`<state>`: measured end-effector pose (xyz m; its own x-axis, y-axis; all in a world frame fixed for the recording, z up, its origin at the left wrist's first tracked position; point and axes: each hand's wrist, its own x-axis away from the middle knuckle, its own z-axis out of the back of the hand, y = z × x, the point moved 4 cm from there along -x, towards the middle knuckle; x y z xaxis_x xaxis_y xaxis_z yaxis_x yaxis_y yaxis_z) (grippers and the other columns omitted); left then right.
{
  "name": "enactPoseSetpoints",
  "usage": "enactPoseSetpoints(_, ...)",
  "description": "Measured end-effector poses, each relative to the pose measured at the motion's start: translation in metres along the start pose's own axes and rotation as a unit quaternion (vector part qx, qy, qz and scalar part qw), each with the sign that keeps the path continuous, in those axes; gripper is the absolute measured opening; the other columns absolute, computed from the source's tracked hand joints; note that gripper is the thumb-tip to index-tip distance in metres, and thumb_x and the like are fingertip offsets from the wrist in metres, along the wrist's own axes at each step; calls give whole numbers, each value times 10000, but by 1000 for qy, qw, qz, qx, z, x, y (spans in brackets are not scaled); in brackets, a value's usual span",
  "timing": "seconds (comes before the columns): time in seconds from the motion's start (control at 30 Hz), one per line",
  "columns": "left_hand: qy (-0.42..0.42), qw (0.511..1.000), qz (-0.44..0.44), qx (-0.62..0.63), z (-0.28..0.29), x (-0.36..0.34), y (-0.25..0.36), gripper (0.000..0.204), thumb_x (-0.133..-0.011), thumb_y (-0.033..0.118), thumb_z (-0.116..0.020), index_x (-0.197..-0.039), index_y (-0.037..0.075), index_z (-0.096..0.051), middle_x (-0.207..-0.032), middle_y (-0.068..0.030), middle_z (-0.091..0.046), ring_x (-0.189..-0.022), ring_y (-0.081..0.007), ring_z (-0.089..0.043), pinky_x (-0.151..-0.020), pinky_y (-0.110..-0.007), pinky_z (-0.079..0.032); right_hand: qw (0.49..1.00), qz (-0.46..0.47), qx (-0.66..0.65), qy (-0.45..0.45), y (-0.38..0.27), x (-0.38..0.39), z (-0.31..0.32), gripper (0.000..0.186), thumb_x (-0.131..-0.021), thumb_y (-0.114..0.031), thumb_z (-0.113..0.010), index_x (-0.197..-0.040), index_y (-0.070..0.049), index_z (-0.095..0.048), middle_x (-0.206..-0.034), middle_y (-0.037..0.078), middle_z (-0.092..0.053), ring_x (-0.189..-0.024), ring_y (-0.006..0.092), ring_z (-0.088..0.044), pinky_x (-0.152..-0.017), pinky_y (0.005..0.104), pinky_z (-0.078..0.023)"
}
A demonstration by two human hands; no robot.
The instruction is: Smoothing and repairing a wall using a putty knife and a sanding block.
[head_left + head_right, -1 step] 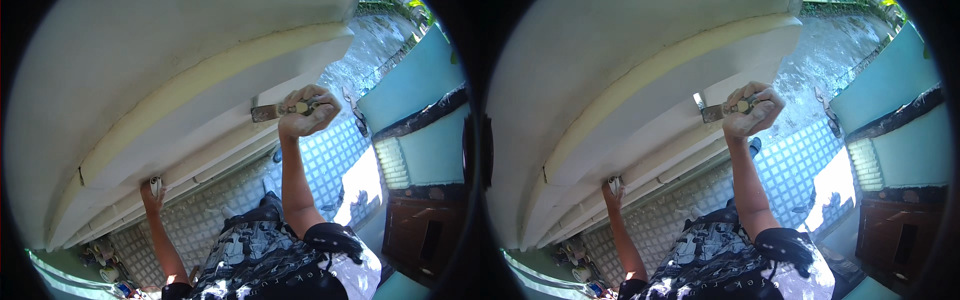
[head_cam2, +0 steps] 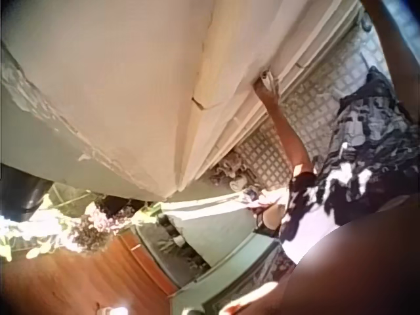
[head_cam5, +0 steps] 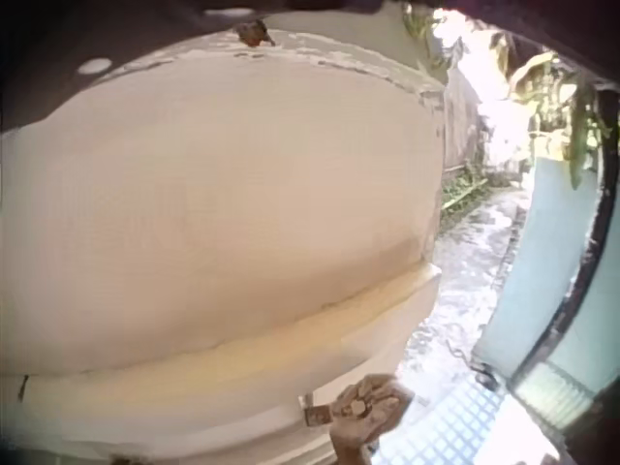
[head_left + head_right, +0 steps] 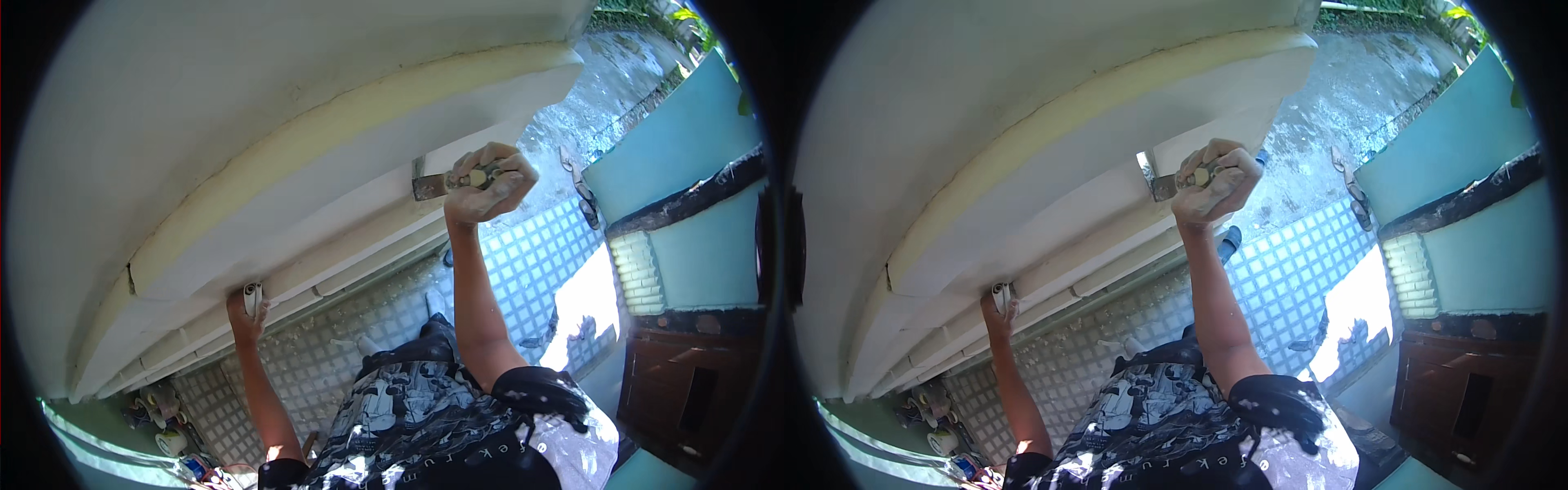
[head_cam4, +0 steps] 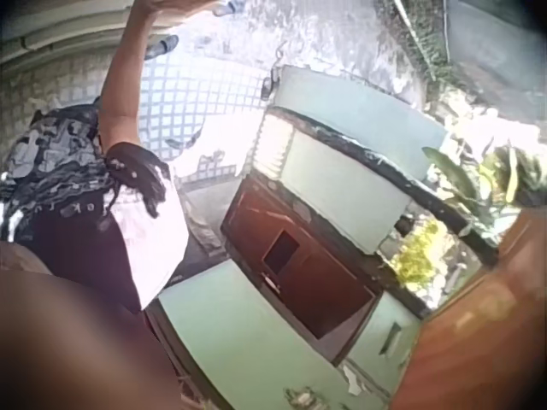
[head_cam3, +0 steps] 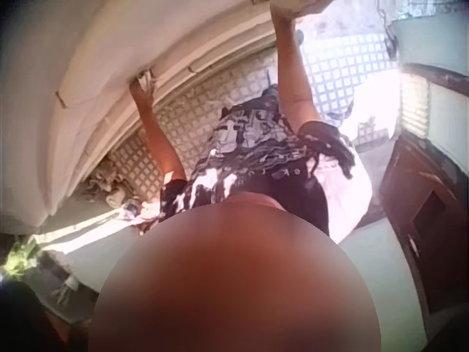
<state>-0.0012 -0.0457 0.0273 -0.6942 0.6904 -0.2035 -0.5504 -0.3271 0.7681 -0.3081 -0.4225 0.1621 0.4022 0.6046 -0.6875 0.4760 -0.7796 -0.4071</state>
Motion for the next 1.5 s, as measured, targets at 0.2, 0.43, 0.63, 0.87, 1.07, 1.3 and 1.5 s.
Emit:
enactPoseSetpoints(0.2,40,986,-113,-112,3,-5,41,262,-712,243,-755,-882,59,-679,-878,-115,-654,-849,-331,-593,-774,-429,-447,995,8,29,97,-22,-23,1,285,-1027,-342,-325,-929,-75,-345,-746,109,-463,-412,106,-415,-316,193,-371)
enactPoseSetpoints(0.43,15,992,-58,-112,2,2,29,233,-704,192,-746,-898,79,-681,-895,-121,-649,-854,-331,-585,-788,-427,-451,999,-32,7,31,-8,-5,-1,269,-1029,-339,-320,-928,-93,-358,-735,86,-480,-406,103,-418,-316,202,-402)
enactPoseSetpoints(0.63,49,983,-132,-113,-4,1,30,333,-701,203,-751,-984,61,-647,-928,-140,-635,-865,-333,-582,-792,-432,-450,998,0,24,-66,8,10,-5,287,-1024,-359,-326,-939,-85,-344,-792,114,-487,-417,125,-453,-325,201,-418)
enactPoseSetpoints(0.87,15,997,-53,-47,0,8,-9,344,-702,245,-761,-972,63,-650,-890,-131,-641,-836,-330,-592,-788,-428,-450,990,-17,-119,71,-23,-32,5,302,-1028,-409,-290,-942,-124,-337,-765,90,-463,-444,120,-467,-332,206,-441)
enactPoseSetpoints(1.07,86,964,-177,-180,-5,3,8,349,-678,228,-790,-955,69,-647,-886,-125,-649,-824,-337,-593,-780,-434,-449,995,-39,-85,-23,0,3,11,180,-1018,-299,-391,-966,-129,-365,-776,84,-494,-453,113,-490,-320,205,-430)
enactPoseSetpoints(1.3,151,955,-196,-166,-11,-4,57,226,-719,234,-745,-730,53,-610,-627,-85,-562,-567,-262,-543,-567,-375,-428,916,-307,-232,-109,24,8,31,165,-980,-214,-475,-864,-119,-404,-674,23,-415,-470,86,-348,-385,213,-344)
enactPoseSetpoints(1.5,168,979,-96,-62,-13,-2,49,345,-786,250,-688,-602,39,-486,-518,-39,-417,-461,-149,-402,-457,-324,-337,848,-393,-339,-108,23,-5,29,356,-1000,-216,-427,-666,-147,-324,-524,-30,-275,-464,80,-225,-425,238,-239)
